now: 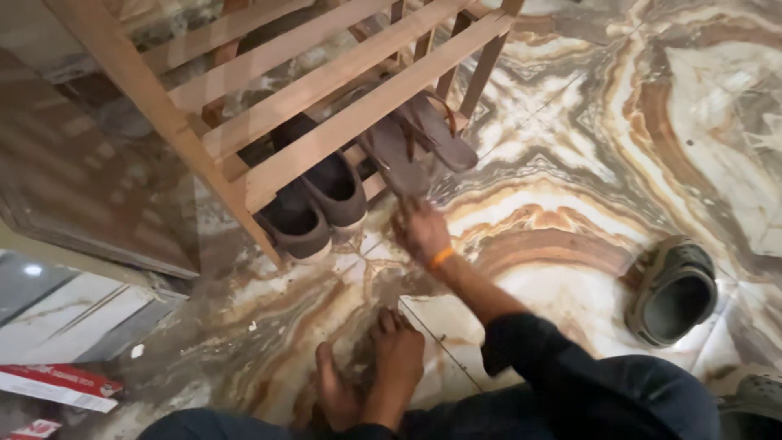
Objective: The person sits on the floor and repeatedly removes pairs of shoes and flip-flops from a wooden shoe rack, places them on the floor, and then returns them to the rack. The person handles multiple pairs of footwear, including slip-on shoes, flip-flops, and clogs, moving them between the rack and the floor in a repetitive cycle.
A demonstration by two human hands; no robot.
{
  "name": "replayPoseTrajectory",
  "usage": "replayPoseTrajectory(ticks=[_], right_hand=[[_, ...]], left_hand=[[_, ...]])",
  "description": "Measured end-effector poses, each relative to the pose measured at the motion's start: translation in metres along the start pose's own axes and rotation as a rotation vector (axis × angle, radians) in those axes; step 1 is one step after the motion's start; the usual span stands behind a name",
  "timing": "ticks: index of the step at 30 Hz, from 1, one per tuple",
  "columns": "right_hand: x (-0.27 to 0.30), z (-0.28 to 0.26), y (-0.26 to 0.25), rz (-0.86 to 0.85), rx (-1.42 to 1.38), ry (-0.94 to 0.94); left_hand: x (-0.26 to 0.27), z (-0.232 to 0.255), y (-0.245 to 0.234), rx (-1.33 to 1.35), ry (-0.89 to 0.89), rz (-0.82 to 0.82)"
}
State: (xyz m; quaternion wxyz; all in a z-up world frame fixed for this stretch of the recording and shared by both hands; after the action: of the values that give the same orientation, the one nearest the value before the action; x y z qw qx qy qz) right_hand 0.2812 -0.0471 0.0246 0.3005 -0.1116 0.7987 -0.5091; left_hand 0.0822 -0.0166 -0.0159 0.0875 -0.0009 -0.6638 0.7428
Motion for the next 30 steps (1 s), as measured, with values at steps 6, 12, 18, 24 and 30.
replayPoseTrajectory(ticks=[6, 12, 18, 24, 30], right_hand=[[0.027, 0.002, -0.037, -0.037, -0.029, 0.164], [-0.064, 0.047, -0.015, 0.052, -0.116, 0.229], [-0.156, 0.029, 0.042, 0.125, 0.158, -0.248], [-0.148, 0.044, 0.096, -0.271, 0.055, 0.025], [-0.121, 0.039, 0.073, -0.172, 0.005, -0.020]], left_hand=[[-0.006, 0.001, 0.023, 0.065, -0.024, -0.244], [-0.008, 0.004, 0.021, 0.026, 0.004, -0.345], [-0.006, 0.005, 0.004, 0.081, -0.005, -0.295], [-0.005, 0.005, -0.003, 0.024, 0.011, -0.345], [-0.006, 0.002, 0.007, 0.030, -0.010, -0.266]])
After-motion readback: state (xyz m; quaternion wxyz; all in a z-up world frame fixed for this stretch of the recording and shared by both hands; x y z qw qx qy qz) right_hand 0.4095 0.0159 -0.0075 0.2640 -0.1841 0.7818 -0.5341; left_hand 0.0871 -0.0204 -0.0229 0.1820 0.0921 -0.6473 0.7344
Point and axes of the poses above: each hand's wrist, its own x-axis away from the middle knuckle, its own y-axis out of the palm, z = x × y, the point moved 8 cm from there along -x, towards the middle knuckle, and after that the axes turned 7 degrees about -z, right-handed, at the moved point
